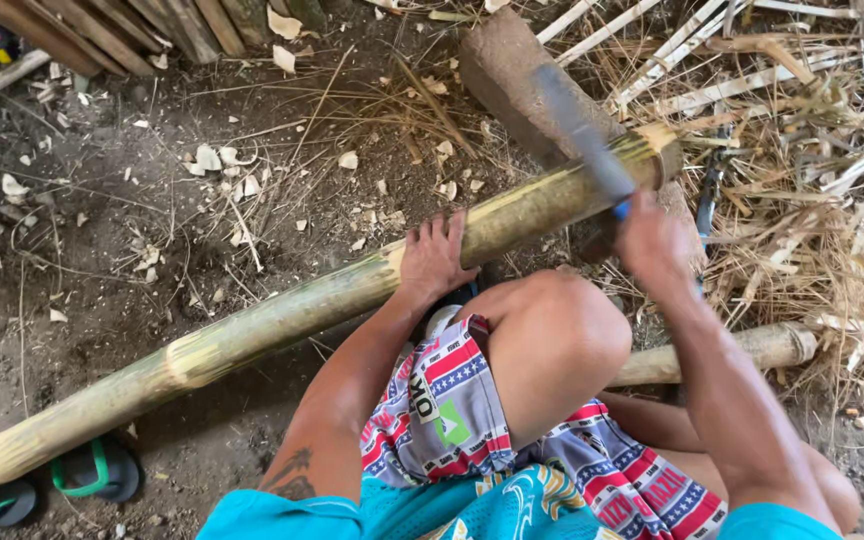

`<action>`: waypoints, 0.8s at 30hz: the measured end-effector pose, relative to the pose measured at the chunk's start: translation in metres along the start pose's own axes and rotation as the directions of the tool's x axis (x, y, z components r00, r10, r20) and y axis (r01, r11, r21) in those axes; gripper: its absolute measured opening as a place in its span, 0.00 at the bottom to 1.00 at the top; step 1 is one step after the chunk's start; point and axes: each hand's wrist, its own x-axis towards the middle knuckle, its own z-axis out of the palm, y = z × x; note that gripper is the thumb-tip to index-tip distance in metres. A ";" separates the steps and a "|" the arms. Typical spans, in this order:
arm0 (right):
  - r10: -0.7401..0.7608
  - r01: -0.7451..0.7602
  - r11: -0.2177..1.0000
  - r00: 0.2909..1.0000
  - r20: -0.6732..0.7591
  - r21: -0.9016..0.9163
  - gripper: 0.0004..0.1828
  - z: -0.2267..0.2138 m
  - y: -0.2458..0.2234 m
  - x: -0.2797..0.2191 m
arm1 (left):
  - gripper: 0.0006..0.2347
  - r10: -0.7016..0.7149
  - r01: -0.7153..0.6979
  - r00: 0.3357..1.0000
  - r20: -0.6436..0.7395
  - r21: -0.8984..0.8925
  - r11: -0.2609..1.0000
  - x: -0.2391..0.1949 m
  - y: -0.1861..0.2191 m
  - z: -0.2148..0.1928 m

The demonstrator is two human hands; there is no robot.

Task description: The person sits on the ground and uses a large knife to shave the outer layer off a long bamboo pole. They repeatedly rotate the pole and scrape along its length to remove the green skin, leaving a lighter-colored surface.

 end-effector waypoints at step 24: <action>-0.212 0.216 0.976 0.961 -0.175 0.002 0.13 0.001 -0.003 -0.007 | 0.49 -0.021 0.025 0.997 0.069 -0.051 0.998 0.008 -0.005 -0.024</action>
